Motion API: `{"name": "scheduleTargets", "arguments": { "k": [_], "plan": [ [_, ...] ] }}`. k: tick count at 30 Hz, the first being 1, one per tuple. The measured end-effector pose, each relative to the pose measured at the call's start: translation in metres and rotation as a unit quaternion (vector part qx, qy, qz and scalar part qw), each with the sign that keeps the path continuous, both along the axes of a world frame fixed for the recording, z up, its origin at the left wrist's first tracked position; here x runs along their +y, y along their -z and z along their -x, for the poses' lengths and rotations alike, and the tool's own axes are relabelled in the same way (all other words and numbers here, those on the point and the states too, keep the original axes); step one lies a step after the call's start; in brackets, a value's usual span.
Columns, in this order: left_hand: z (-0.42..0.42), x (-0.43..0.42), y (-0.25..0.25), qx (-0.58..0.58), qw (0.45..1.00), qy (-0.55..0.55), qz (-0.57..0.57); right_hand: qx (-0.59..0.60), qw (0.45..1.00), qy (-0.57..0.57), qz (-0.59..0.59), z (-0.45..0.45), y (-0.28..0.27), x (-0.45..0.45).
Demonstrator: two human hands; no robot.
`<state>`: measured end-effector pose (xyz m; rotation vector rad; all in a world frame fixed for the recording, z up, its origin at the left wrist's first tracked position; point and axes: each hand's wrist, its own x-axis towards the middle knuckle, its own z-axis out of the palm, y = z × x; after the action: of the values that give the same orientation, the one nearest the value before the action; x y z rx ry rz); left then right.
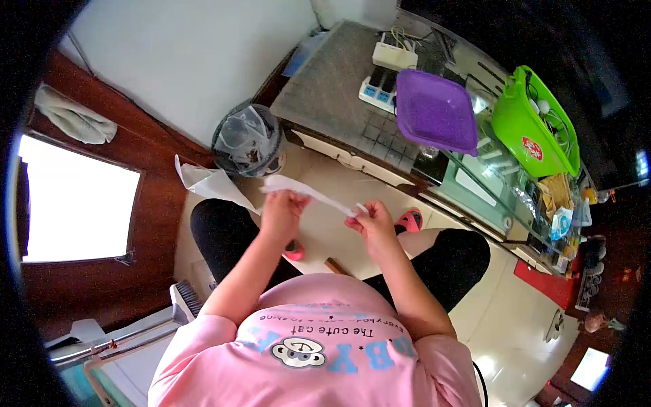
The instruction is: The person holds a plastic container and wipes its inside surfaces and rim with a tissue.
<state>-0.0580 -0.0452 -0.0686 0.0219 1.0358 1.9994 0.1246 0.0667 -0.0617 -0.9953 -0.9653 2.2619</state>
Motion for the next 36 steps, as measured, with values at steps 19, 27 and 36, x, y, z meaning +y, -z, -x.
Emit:
{"name": "scheduleTargets", "arguments": {
  "k": [19, 27, 36],
  "plan": [
    [-0.015, 0.024, -0.075, 0.245, 0.940, 0.181, 0.153, -0.127, 0.882, -0.120, -0.438, 0.027, -0.032, 0.008],
    [0.007, 0.015, -0.046, 0.126, 0.952, 0.268, 0.081, 0.032, 0.980, -0.167, -0.100, 0.017, -0.027, 0.020],
    [-0.027, 0.012, -0.004, -0.007, 0.939, 0.338, 0.058, 0.052, 0.996, -0.027, 0.063, 0.015, -0.024, 0.009]
  ]
}}
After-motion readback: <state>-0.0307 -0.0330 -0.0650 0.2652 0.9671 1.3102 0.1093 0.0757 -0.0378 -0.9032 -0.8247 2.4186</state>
